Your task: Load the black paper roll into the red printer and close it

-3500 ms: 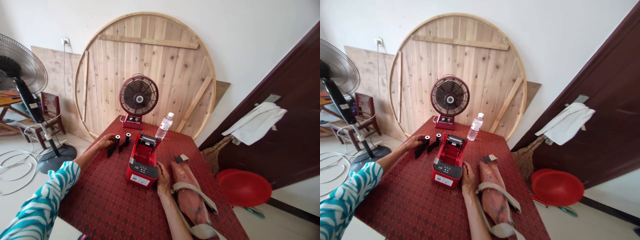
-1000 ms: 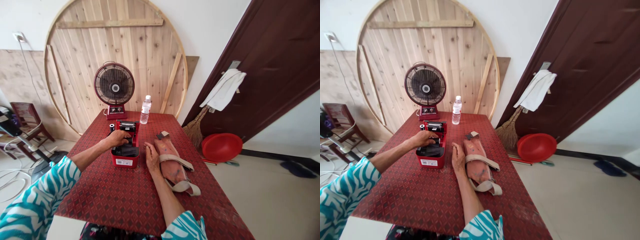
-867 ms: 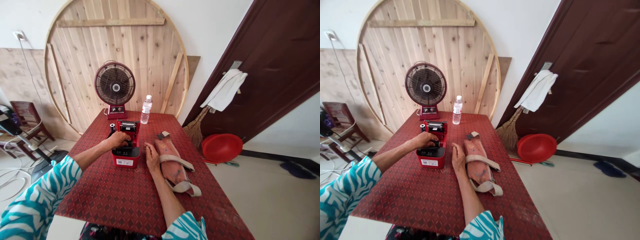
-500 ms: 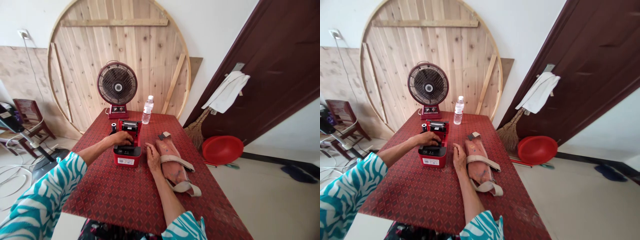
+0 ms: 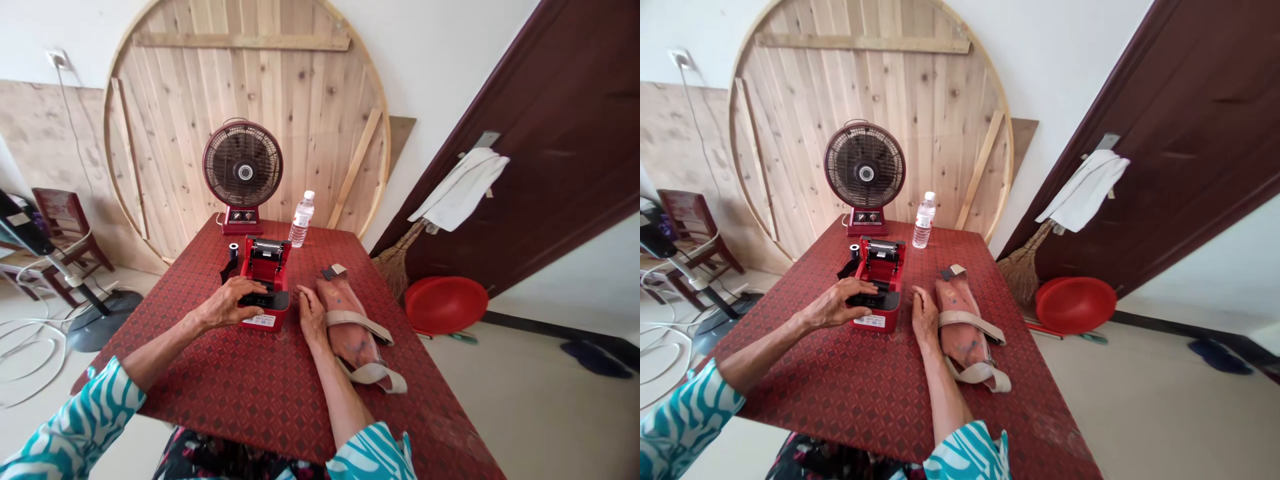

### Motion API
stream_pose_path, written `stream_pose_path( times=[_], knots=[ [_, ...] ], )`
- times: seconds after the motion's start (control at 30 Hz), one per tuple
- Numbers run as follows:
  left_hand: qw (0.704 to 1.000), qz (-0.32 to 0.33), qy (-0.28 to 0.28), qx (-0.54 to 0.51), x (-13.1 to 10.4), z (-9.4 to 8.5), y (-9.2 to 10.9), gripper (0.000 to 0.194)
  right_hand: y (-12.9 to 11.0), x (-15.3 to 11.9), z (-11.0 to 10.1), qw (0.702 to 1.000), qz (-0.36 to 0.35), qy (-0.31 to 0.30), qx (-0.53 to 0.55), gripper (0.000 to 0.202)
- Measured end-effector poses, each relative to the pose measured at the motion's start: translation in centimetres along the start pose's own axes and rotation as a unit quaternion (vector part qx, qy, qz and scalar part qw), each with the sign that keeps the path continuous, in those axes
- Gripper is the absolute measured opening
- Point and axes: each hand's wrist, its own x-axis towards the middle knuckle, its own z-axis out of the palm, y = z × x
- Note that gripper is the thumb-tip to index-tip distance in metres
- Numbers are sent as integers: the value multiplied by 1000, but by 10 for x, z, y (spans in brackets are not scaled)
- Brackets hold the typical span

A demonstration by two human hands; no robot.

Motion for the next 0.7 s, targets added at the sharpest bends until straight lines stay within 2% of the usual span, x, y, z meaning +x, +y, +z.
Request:
stream_pose_path(
  times=[0.17,0.33,0.5,0.7],
  knots=[
    [999,4,48,4,-7,11,-4,22,2,0,1,1000,-2,8,7,34],
    [997,11,77,23,-10,17,-2,19,1,0,1,1000,-1,3,0,32],
    [987,33,128,93,-13,18,5,17,0,1,1,1000,3,3,-1,32],
    [981,89,106,136,-22,13,8,24,-2,-2,2,1000,5,2,-4,33]
  ],
)
